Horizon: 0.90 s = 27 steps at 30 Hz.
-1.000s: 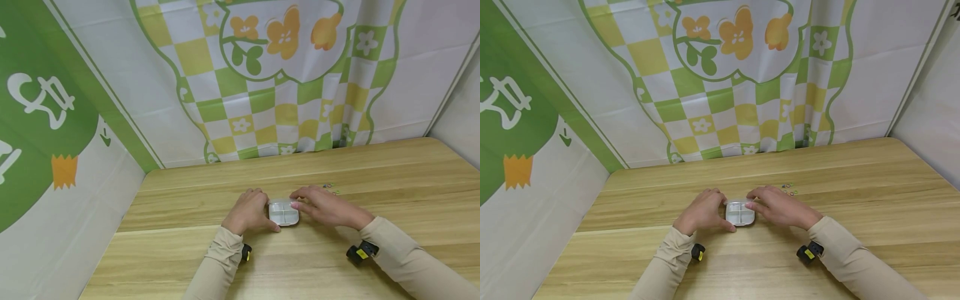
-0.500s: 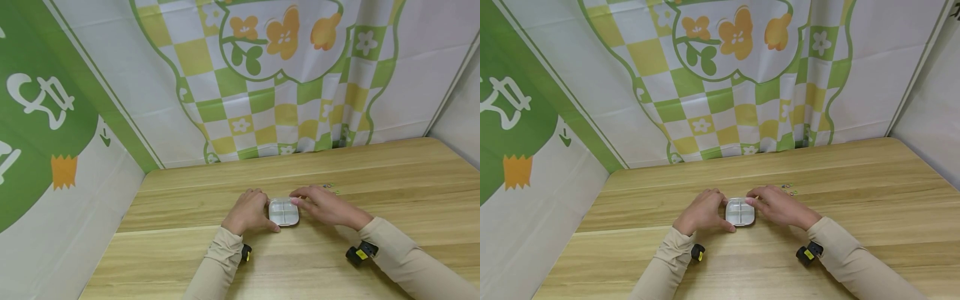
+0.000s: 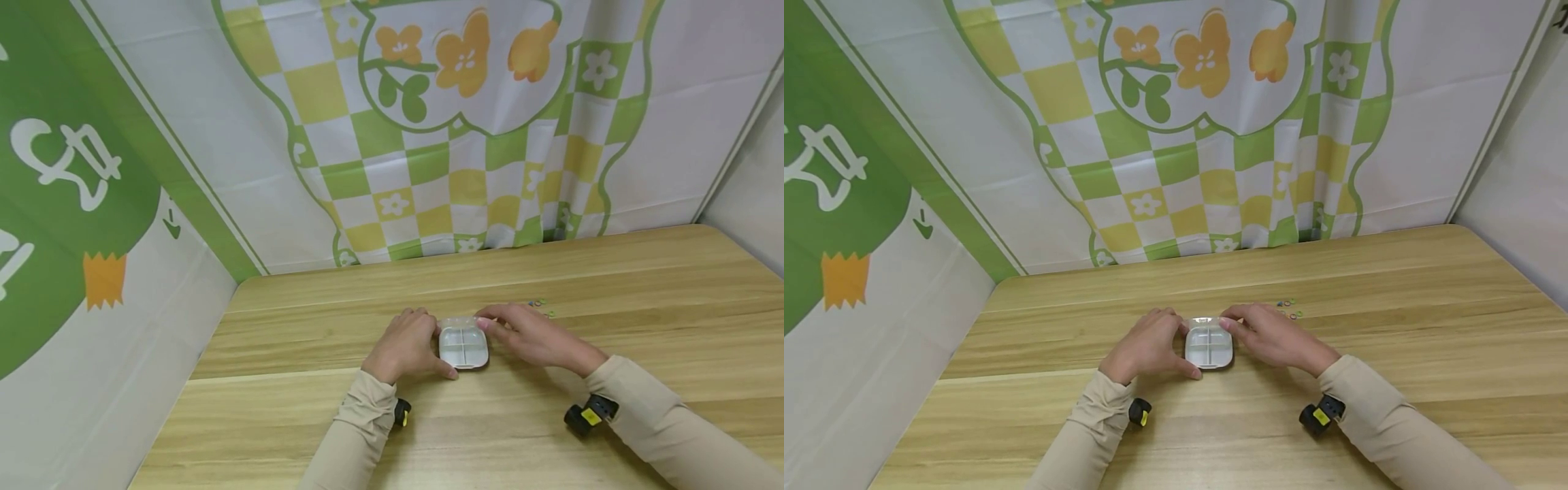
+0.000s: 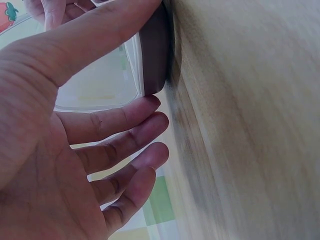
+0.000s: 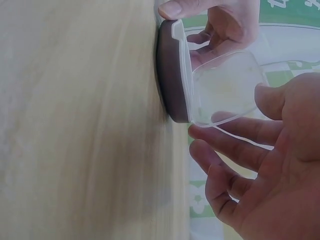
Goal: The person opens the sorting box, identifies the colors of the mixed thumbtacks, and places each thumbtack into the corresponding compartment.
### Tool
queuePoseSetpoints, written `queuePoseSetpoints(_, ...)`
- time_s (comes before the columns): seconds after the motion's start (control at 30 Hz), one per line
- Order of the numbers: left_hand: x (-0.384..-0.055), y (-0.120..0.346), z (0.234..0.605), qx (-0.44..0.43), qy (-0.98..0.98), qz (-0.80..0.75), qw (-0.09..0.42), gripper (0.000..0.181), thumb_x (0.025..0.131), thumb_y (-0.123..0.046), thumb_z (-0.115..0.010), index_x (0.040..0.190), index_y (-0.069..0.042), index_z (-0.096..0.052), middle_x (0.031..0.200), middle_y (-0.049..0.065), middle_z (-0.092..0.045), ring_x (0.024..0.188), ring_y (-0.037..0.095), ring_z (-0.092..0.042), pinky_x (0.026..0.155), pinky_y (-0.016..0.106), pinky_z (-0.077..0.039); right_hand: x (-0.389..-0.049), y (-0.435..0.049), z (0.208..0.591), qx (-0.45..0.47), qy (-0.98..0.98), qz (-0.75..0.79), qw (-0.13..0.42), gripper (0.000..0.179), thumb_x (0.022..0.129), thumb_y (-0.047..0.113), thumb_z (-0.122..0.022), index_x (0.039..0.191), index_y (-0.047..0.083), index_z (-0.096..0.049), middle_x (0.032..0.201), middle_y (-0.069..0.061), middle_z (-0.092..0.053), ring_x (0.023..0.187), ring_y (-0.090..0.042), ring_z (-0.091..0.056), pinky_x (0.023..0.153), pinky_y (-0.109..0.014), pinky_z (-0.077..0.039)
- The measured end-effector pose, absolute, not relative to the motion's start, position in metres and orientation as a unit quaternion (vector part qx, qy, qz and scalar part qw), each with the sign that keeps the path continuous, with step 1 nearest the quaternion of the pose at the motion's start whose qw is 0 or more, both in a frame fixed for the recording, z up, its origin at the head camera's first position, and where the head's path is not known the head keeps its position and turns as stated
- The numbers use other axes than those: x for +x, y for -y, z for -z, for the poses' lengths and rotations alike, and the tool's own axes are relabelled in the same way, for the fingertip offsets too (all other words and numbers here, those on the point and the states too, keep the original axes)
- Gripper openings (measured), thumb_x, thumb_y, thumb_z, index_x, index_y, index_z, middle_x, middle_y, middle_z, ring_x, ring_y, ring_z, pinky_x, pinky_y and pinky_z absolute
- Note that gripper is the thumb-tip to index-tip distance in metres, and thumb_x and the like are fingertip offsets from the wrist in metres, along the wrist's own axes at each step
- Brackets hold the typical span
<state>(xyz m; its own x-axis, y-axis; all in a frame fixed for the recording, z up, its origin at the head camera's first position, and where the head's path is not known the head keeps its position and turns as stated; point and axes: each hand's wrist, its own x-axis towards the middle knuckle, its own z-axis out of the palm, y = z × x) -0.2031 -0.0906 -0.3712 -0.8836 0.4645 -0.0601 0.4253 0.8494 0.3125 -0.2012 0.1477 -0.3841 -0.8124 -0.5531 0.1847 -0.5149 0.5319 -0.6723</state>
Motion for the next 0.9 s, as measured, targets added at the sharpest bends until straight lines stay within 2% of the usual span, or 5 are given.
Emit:
queuePoseSetpoints(0.33, -0.2041, 0.0918, 0.372, 0.235, -0.957, -0.155, 0.067, 0.057, 0.061, -0.045, -0.097, 0.096, -0.008, -0.071, 0.088, -0.004, -0.059, 0.087, 0.019, -0.051, 0.082, 0.034, -0.043, -0.2001, -0.1463, 0.3836, -0.28, -0.88, 0.382, 0.032, 0.036, 0.109, 0.025, -0.049, 0.124, -0.002, -0.067, 0.116, -0.01, -0.07, 0.106, -0.024, -0.064, 0.089, -0.048, -0.051)
queuePoseSetpoints(0.73, -0.2042, 0.0926, 0.3717, 0.237, -0.957, -0.156, 0.062, 0.059, 0.061, -0.045, -0.097, 0.099, -0.008, -0.071, 0.092, -0.002, -0.063, 0.088, 0.019, -0.053, 0.084, 0.036, -0.044, -0.1994, -0.1439, 0.3831, -0.271, -0.887, 0.374, -0.001, 0.035, 0.108, 0.028, -0.051, 0.119, 0.001, -0.071, 0.112, -0.007, -0.072, 0.093, -0.016, -0.063, 0.079, -0.039, -0.051)
queuePoseSetpoints(0.9, -0.2043, 0.0927, 0.3719, 0.236, -0.957, -0.155, 0.063, 0.06, 0.061, -0.045, -0.097, 0.1, -0.008, -0.071, 0.094, -0.001, -0.064, 0.09, 0.02, -0.054, 0.086, 0.036, -0.044, -0.1994, -0.1447, 0.3835, -0.268, -0.888, 0.373, -0.002, 0.037, 0.109, 0.028, -0.049, 0.12, 0.0, -0.07, 0.111, -0.007, -0.072, 0.095, -0.017, -0.063, 0.081, -0.04, -0.051)
